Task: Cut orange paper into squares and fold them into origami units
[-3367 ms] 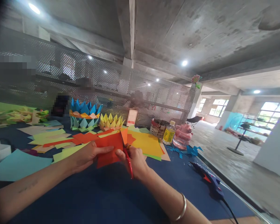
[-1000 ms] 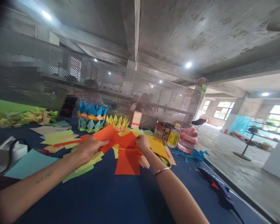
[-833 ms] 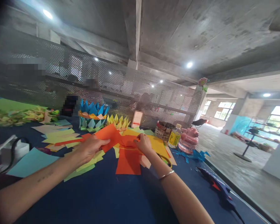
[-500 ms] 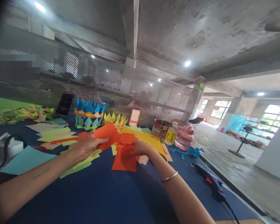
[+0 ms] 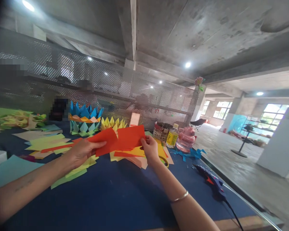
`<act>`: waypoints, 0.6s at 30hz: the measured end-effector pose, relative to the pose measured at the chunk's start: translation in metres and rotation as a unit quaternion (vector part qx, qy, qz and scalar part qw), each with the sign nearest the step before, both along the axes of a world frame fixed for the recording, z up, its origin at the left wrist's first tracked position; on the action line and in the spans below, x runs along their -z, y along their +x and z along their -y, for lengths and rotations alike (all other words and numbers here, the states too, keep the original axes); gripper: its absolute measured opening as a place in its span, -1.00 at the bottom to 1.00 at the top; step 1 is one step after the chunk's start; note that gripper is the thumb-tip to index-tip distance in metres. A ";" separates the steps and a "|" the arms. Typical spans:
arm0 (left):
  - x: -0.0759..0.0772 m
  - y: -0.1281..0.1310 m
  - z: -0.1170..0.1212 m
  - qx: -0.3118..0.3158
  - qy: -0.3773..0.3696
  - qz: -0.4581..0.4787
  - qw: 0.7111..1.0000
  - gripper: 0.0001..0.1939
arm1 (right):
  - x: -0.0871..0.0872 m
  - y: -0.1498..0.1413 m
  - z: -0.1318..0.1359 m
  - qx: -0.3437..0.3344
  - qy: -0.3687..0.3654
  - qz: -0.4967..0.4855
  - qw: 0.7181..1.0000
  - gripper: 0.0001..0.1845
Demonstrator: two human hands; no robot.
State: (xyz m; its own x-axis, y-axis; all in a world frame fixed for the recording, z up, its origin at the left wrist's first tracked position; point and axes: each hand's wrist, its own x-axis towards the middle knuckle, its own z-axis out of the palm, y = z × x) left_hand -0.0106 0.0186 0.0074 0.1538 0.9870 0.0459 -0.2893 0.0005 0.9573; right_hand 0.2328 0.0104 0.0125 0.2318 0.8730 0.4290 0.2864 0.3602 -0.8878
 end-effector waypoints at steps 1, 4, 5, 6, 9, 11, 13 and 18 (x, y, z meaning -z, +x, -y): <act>-0.001 0.001 0.002 0.003 -0.003 -0.002 1.000 -0.68 | 0.002 -0.002 0.000 -0.006 -0.002 -0.024 1.000 -0.60; -0.002 0.005 0.006 0.005 -0.004 -0.013 1.000 -0.61 | 0.007 -0.009 0.001 -0.031 -0.009 -0.083 0.996 -0.57; -0.002 0.006 0.007 0.005 -0.002 -0.016 1.000 -0.57 | 0.008 -0.011 0.002 -0.040 -0.011 -0.097 0.994 -0.56; -0.002 0.007 0.007 0.005 0.001 -0.018 1.000 -0.53 | 0.008 -0.014 0.003 -0.049 -0.014 -0.109 0.993 -0.56; -0.001 0.007 0.007 0.007 0.003 -0.024 1.000 -0.47 | 0.008 -0.020 0.009 -0.075 -0.020 -0.132 0.988 -0.57; 0.000 0.007 0.006 0.008 -0.002 -0.027 1.000 -0.49 | 0.007 -0.023 0.012 -0.089 -0.025 -0.140 0.986 -0.58; 0.000 0.007 0.006 0.011 -0.009 -0.029 0.999 -0.50 | 0.007 -0.026 0.015 -0.100 -0.029 -0.145 0.984 -0.59; 0.000 0.008 0.008 0.024 -0.022 -0.029 0.999 -0.44 | 0.008 -0.029 0.017 -0.118 -0.037 -0.150 0.981 -0.58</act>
State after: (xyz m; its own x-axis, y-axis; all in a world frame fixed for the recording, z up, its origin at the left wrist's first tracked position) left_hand -0.0030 0.0109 0.0077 0.2031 0.9791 -0.0068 -0.2317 0.0548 0.9712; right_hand 0.2035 -0.0063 0.0041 0.1259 0.9440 0.3049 -0.0754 0.3155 -0.9459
